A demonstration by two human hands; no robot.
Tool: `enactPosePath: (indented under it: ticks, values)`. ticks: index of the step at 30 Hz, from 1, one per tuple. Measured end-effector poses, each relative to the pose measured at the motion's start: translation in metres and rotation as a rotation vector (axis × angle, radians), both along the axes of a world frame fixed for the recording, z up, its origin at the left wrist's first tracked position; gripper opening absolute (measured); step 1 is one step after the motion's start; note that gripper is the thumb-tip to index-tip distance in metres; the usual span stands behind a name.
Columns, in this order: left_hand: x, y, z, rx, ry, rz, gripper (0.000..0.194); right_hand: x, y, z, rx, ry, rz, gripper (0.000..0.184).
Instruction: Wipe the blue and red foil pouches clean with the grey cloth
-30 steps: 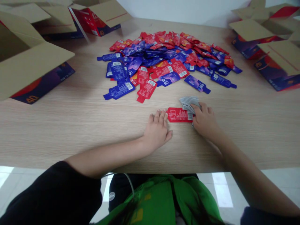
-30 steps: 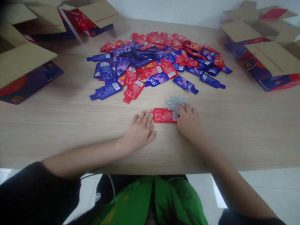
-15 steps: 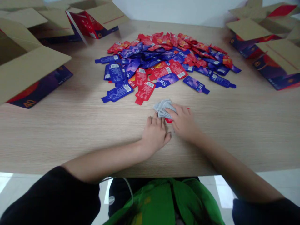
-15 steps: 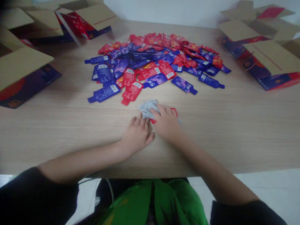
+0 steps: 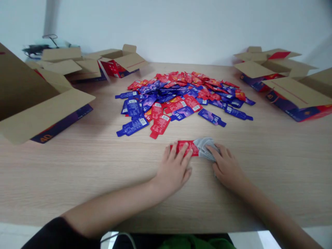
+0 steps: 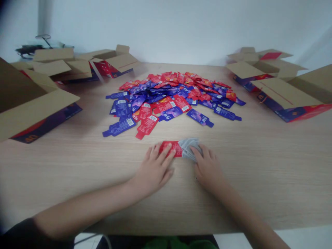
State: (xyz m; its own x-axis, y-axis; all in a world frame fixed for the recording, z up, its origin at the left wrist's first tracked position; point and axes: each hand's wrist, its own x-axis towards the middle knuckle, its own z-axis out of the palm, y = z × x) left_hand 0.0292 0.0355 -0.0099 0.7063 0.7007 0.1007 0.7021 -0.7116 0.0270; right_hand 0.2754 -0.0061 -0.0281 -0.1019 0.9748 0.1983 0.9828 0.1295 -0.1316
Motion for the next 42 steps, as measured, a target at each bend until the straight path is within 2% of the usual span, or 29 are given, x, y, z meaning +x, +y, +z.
enactPosePath:
  ticks: [2,5,8,12,16,19,24,27,29,32,35,37,39,42]
  values:
    - [0.005,0.010,-0.009,-0.028,-0.012,-0.059,0.064,-0.012,0.013,0.002,-0.024,-0.109,-0.036,0.058]
    - [0.019,0.044,-0.017,-0.052,-0.013,0.014,0.069,-0.023,0.056,0.010,-0.084,-0.178,-0.082,0.061]
    - [0.034,0.096,-0.015,-0.050,-0.023,0.120,0.073,-0.027,0.115,0.019,-0.114,-0.168,-0.130,0.062]
    - [0.051,0.163,-0.009,-0.048,-0.034,0.222,0.076,-0.033,0.187,0.022,-0.063,-0.120,-0.206,0.061]
    - [0.061,0.202,-0.007,-0.020,-0.033,0.255,0.077,-0.039,0.230,0.018,-0.015,-0.075,-0.270,0.060]
    - [0.064,0.212,-0.008,-0.002,-0.038,0.266,0.076,-0.040,0.239,0.015,0.023,-0.045,-0.303,0.059]
    - [0.063,0.210,-0.004,0.028,-0.044,0.269,0.066,-0.035,0.236,0.011,0.062,-0.009,-0.286,0.054]
    - [0.063,0.213,0.008,0.051,-0.046,0.255,0.050,-0.034,0.236,0.010,0.066,0.008,-0.280,0.054]
    - [0.064,0.224,0.022,0.076,-0.050,0.256,0.039,-0.035,0.237,0.010,0.069,0.016,-0.276,0.053]
    - [0.067,0.256,0.045,0.136,-0.069,0.317,0.042,-0.036,0.237,0.011,0.080,0.024,-0.265,0.052]
    - [0.069,0.305,0.062,0.192,-0.093,0.427,0.040,-0.037,0.237,0.011,0.086,0.027,-0.264,0.051]
    - [0.070,0.338,0.066,0.176,-0.082,0.496,0.042,-0.037,0.237,0.012,0.087,0.028,-0.266,0.051]
    - [0.071,0.366,0.065,0.114,-0.049,0.502,0.039,-0.037,0.238,0.012,0.085,0.035,-0.266,0.050]
    - [0.072,0.390,0.059,0.042,-0.002,0.489,0.036,-0.037,0.239,0.013,0.081,0.056,-0.261,0.050]
